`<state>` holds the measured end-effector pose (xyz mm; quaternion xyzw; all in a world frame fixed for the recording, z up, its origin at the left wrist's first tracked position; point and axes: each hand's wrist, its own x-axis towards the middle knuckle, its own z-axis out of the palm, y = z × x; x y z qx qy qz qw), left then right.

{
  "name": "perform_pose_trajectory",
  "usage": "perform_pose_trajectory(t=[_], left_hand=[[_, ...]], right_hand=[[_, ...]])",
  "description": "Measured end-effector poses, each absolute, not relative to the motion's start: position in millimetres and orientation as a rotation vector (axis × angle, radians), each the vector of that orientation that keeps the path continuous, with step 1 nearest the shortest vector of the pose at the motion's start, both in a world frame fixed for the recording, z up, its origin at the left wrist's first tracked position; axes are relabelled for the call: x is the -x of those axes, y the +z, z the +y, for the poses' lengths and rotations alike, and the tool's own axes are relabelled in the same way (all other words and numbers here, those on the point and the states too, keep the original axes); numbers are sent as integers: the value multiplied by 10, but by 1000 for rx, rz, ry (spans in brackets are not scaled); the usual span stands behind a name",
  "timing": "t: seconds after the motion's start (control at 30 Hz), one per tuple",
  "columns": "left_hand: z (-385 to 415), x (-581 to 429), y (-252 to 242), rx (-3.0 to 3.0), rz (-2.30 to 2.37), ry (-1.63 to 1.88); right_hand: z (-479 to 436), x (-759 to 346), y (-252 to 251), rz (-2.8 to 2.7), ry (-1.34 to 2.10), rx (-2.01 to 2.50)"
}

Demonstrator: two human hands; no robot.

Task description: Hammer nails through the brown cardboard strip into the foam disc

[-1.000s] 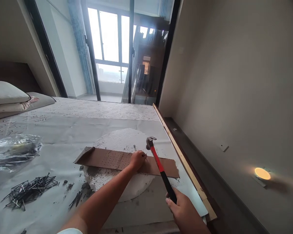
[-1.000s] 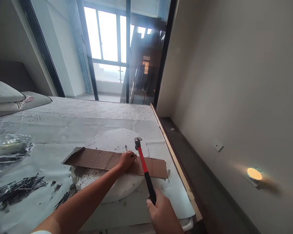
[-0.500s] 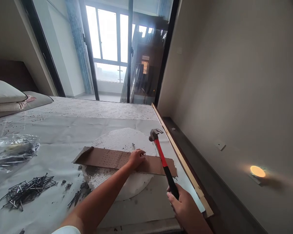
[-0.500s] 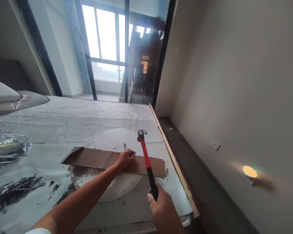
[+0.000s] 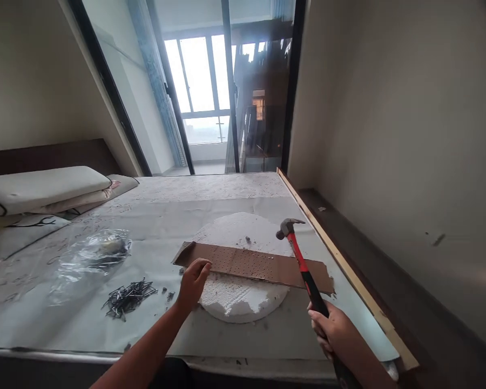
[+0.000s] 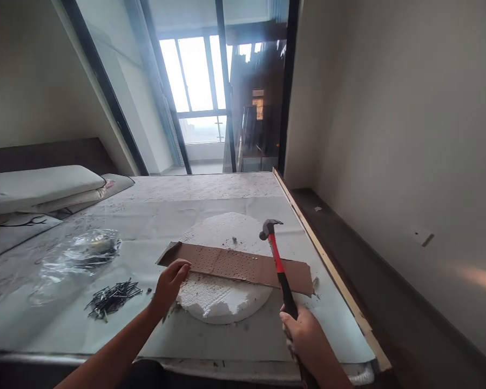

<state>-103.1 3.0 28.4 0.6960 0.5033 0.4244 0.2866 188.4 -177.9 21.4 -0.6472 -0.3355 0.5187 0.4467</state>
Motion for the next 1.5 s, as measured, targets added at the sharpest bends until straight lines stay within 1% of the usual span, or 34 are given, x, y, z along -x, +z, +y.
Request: perform_pose_trajectory(t=[0.07,0.1,0.17,0.23,0.33,0.47,0.7,0.93,1.07,1.17,1.23,1.3,1.4,1.5], left_hand=[[-81,1557,140,-1885,1602,1084],[-118,1797,50,-1903,1726,995],[-160,2182,-143,-1932,1923,730],[-170,2393,-322,-1987,1987,448],[-147,2405,-510,-2001,2025,214],[-74,2212,-611,-1983,2058,-3],[16,2124,-637,-1955,2122,-151],[-9,2162,-437,-2044,2113,-183],[6,2251,-272,-2155,1990,-207],[27,2263,-152,-2199,1909,-152],[31,2206,-66,-2174,1884,-54],[23,2079,20,-2089,1806,133],[13,1738,126,-1819,1579,435],[49,1233,193,-1622,1330,627]], right_hand=[[-1780,-1869,176,-769,1338,1545],[-1777,-1862,160,-747,1355,1525],[-1769,-1848,143,-711,1372,1507],[-1763,-1839,145,-684,1382,1508],[-1763,-1837,165,-679,1399,1521],[-1772,-1844,183,-695,1412,1524],[-1782,-1858,183,-684,1456,1502],[-1784,-1907,193,-714,1445,1509],[-1794,-1901,279,-667,1460,1540],[-1797,-1887,341,-647,1463,1537],[-1794,-1886,351,-658,1462,1535],[-1787,-1891,338,-682,1469,1534],[-1773,-1904,316,-695,1483,1533],[-1760,-1908,347,-683,1469,1556]])
